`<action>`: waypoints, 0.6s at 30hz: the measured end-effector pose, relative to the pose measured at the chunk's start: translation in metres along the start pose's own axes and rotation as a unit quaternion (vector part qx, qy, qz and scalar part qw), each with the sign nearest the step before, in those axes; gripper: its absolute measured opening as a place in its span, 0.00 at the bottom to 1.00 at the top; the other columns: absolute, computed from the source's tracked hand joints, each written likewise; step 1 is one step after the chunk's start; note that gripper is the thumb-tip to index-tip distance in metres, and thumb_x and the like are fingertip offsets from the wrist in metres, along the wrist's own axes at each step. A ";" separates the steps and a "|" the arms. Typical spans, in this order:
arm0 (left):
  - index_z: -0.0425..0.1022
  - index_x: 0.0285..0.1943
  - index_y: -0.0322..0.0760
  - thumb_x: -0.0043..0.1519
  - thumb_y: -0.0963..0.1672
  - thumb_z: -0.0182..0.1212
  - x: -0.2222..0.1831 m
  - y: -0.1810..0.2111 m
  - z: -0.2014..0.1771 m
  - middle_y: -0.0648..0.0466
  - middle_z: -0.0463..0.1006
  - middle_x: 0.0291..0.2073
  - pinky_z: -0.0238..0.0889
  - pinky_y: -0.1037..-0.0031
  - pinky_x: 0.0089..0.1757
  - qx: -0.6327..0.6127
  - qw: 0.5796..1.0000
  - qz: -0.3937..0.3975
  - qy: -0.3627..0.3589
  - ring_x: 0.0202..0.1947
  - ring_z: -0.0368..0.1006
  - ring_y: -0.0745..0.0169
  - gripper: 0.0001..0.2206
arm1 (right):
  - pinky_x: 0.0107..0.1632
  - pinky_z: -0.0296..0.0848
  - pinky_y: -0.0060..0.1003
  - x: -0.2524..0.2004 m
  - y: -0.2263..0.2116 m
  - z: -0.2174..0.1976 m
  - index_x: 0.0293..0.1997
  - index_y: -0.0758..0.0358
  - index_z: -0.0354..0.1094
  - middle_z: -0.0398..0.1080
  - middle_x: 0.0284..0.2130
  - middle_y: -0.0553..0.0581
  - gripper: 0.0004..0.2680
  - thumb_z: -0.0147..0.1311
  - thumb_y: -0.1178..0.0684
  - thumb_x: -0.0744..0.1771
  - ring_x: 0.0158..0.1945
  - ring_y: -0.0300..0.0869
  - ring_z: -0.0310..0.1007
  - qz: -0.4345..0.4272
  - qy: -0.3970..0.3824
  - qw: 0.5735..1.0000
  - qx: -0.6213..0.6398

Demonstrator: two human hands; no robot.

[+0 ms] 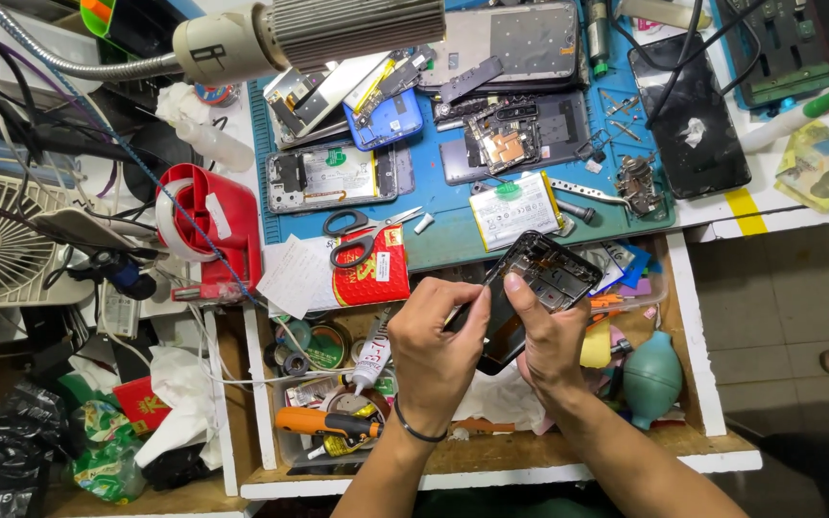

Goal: Removing old adhesive strips from a smartphone component during repair

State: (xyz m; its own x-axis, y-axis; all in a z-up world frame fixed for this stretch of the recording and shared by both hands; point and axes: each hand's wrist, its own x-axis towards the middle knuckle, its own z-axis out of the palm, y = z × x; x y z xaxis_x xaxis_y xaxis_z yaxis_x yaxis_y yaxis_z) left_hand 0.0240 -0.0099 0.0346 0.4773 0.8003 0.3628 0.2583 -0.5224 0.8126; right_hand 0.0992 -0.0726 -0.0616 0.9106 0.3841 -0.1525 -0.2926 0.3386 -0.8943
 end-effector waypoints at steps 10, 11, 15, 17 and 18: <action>0.82 0.31 0.37 0.55 0.37 0.70 0.000 0.001 -0.004 0.52 0.80 0.24 0.72 0.72 0.31 -0.005 1.000 0.010 -0.005 0.29 0.82 0.51 0.04 | 0.46 0.79 0.42 -0.007 0.008 -0.003 0.51 0.67 0.73 0.76 0.34 0.57 0.14 0.68 0.61 0.62 0.38 0.37 0.74 0.008 -0.017 1.000 0.011; 0.82 0.31 0.37 0.55 0.37 0.70 0.000 0.000 -0.005 0.51 0.80 0.24 0.73 0.72 0.31 -0.006 1.000 0.011 -0.010 0.29 0.82 0.51 0.04 | 0.46 0.79 0.43 -0.007 0.006 -0.003 0.52 0.67 0.72 0.76 0.34 0.58 0.14 0.67 0.61 0.62 0.38 0.38 0.73 0.007 -0.019 1.000 0.012; 0.82 0.31 0.36 0.56 0.36 0.70 -0.001 0.001 -0.007 0.51 0.80 0.25 0.73 0.72 0.31 -0.010 1.000 0.020 -0.012 0.29 0.82 0.51 0.04 | 0.41 0.80 0.39 -0.003 -0.011 0.005 0.47 0.65 0.74 0.75 0.31 0.57 0.10 0.66 0.61 0.63 0.35 0.37 0.74 0.019 -0.030 0.999 0.029; 0.82 0.31 0.36 0.56 0.36 0.70 0.000 0.000 -0.006 0.51 0.80 0.25 0.73 0.72 0.31 -0.010 1.000 0.022 -0.010 0.29 0.82 0.51 0.04 | 0.41 0.80 0.39 -0.003 -0.016 0.010 0.47 0.66 0.73 0.75 0.31 0.56 0.10 0.66 0.61 0.63 0.34 0.37 0.73 0.020 -0.029 0.999 0.033; 0.81 0.31 0.35 0.56 0.36 0.69 -0.001 0.000 -0.005 0.51 0.80 0.25 0.73 0.72 0.31 -0.009 1.000 0.024 -0.006 0.29 0.82 0.51 0.04 | 0.40 0.80 0.40 -0.003 -0.018 0.012 0.47 0.66 0.73 0.74 0.30 0.56 0.10 0.67 0.61 0.63 0.34 0.37 0.72 0.020 -0.028 0.999 0.036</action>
State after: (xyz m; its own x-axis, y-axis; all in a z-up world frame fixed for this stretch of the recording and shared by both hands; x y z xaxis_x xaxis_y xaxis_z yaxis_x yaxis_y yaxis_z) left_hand 0.0189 -0.0089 0.0364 0.4996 0.7707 0.3955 0.2193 -0.5542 0.8030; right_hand 0.0980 -0.0697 -0.0401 0.8807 0.4449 -0.1623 -0.3509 0.3828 -0.8546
